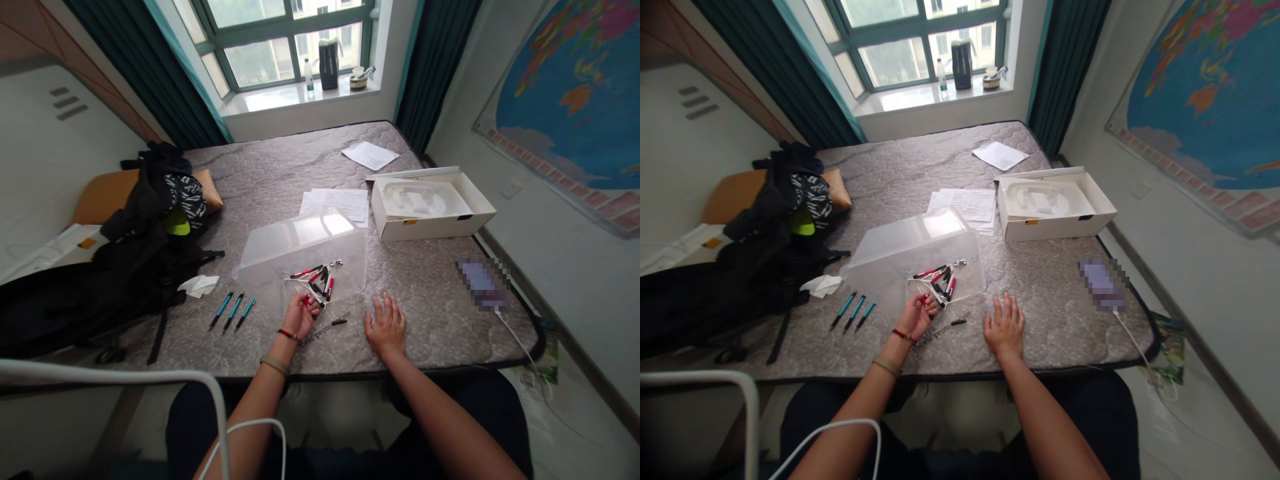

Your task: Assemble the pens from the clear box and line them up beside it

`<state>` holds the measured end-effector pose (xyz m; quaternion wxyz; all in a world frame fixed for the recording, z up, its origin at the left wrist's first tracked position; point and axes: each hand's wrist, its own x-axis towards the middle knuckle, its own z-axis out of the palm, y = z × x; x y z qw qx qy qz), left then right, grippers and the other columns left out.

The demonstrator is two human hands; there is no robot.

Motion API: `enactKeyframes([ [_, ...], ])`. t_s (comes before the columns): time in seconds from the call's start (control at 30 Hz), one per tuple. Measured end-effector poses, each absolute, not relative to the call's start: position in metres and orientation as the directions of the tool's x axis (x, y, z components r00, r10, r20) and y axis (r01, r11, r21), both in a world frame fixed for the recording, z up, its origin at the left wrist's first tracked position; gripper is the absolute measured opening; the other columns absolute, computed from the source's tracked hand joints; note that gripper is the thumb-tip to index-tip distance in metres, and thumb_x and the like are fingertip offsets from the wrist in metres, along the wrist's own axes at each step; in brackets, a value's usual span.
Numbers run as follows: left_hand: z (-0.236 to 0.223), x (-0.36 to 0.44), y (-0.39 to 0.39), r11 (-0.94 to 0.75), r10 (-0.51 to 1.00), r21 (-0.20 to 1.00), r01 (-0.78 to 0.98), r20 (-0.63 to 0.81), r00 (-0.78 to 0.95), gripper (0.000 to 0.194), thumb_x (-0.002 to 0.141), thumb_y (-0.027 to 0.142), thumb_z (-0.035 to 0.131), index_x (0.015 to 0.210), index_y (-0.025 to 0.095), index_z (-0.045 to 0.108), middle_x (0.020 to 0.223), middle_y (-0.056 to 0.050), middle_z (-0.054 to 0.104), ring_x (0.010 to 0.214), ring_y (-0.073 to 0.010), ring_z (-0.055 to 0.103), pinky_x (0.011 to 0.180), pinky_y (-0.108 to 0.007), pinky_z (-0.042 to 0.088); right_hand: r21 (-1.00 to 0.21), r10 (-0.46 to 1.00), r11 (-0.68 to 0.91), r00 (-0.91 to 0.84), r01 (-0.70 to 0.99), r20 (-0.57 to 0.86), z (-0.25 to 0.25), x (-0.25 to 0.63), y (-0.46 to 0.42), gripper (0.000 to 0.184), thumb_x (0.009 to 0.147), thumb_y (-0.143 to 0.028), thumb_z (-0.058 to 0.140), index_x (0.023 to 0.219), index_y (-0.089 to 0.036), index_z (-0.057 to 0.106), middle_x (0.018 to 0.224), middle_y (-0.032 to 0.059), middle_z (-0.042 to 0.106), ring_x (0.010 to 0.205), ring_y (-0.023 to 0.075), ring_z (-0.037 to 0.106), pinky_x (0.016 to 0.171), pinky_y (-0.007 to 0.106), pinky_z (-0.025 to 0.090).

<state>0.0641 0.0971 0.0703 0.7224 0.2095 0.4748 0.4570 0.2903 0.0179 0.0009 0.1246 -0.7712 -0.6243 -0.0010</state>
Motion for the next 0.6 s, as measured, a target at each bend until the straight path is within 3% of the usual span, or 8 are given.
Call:
enactKeyframes([
  [0.07, 0.068, 0.059, 0.076, 0.481, 0.839, 0.583, -0.655, -0.523, 0.152, 0.014, 0.076, 0.026, 0.059, 0.073, 0.019, 0.047, 0.065, 0.005, 0.039, 0.052, -0.0065, 0.037, 0.049, -0.018, 0.036, -0.201, 0.962, -0.183, 0.217, 0.962, 0.165, 0.002, 0.289, 0.018, 0.053, 0.091, -0.035, 0.044, 0.140, -0.017, 0.047, 0.155, 0.0140, 0.031, 0.145, 0.0306, 0.020, 0.112, 0.049, 0.018],
  [0.2, 0.065, 0.056, 0.044, 0.479, 0.797, 0.494, -0.726, -0.591, 0.124, 0.011, 0.081, 0.022, 0.055, 0.073, 0.018, 0.048, 0.066, 0.004, 0.042, 0.051, -0.0058, 0.037, 0.049, -0.018, 0.037, -0.266, 0.954, -0.166, 0.223, 0.950, 0.201, 0.006, 0.291, 0.016, 0.049, 0.091, -0.033, 0.044, 0.138, -0.017, 0.050, 0.153, 0.0150, 0.035, 0.143, 0.0313, 0.023, 0.112, 0.051, 0.021],
  [0.3, 0.069, 0.059, 0.029, 0.478, 0.783, 0.436, -0.763, -0.605, 0.145, 0.010, 0.082, 0.020, 0.058, 0.076, 0.017, 0.050, 0.068, 0.003, 0.046, 0.050, -0.0046, 0.038, 0.046, -0.017, 0.034, -0.396, 0.942, -0.118, 0.229, 0.910, 0.246, 0.016, 0.291, 0.013, 0.042, 0.091, -0.032, 0.044, 0.128, -0.016, 0.057, 0.146, 0.0169, 0.045, 0.136, 0.0318, 0.036, 0.108, 0.051, 0.029],
  [0.37, 0.072, 0.060, 0.022, 0.486, 0.775, 0.396, -0.779, -0.607, 0.176, 0.011, 0.081, 0.020, 0.060, 0.077, 0.016, 0.051, 0.069, 0.003, 0.049, 0.049, -0.0041, 0.039, 0.045, -0.017, 0.033, -0.540, 0.944, -0.036, 0.206, 0.841, 0.257, 0.028, 0.283, 0.011, 0.034, 0.092, -0.032, 0.043, 0.115, -0.016, 0.063, 0.130, 0.0168, 0.058, 0.122, 0.0294, 0.050, 0.102, 0.047, 0.038],
  [0.47, 0.077, 0.062, 0.013, 0.534, 0.766, 0.392, -0.749, -0.601, 0.231, 0.013, 0.078, 0.020, 0.065, 0.077, 0.015, 0.053, 0.070, 0.002, 0.053, 0.048, -0.0039, 0.040, 0.045, -0.018, 0.033, -0.768, 0.979, 0.141, 0.030, 0.624, 0.204, 0.054, 0.254, 0.004, 0.026, 0.093, -0.033, 0.046, 0.103, -0.018, 0.065, 0.099, 0.0103, 0.067, 0.093, 0.0220, 0.063, 0.085, 0.036, 0.051],
  [0.53, 0.080, 0.064, 0.007, 0.560, 0.774, 0.442, -0.701, -0.582, 0.250, 0.016, 0.075, 0.022, 0.069, 0.077, 0.014, 0.054, 0.069, 0.002, 0.055, 0.049, -0.0038, 0.041, 0.045, -0.018, 0.032, -0.862, 0.979, 0.199, -0.123, 0.467, 0.160, 0.073, 0.231, -0.001, 0.027, 0.091, -0.034, 0.053, 0.111, -0.019, 0.063, 0.099, 0.0078, 0.067, 0.082, 0.0185, 0.064, 0.071, 0.029, 0.053],
  [0.6, 0.083, 0.065, 0.002, 0.557, 0.798, 0.516, -0.651, -0.551, 0.246, 0.020, 0.072, 0.024, 0.073, 0.078, 0.014, 0.056, 0.068, 0.003, 0.054, 0.049, -0.0037, 0.042, 0.045, -0.018, 0.030, -0.885, 0.963, 0.241, -0.214, 0.398, 0.166, 0.089, 0.211, -0.005, 0.025, 0.091, -0.032, 0.055, 0.112, -0.021, 0.065, 0.099, 0.0067, 0.066, 0.082, 0.0174, 0.064, 0.070, 0.027, 0.053],
])
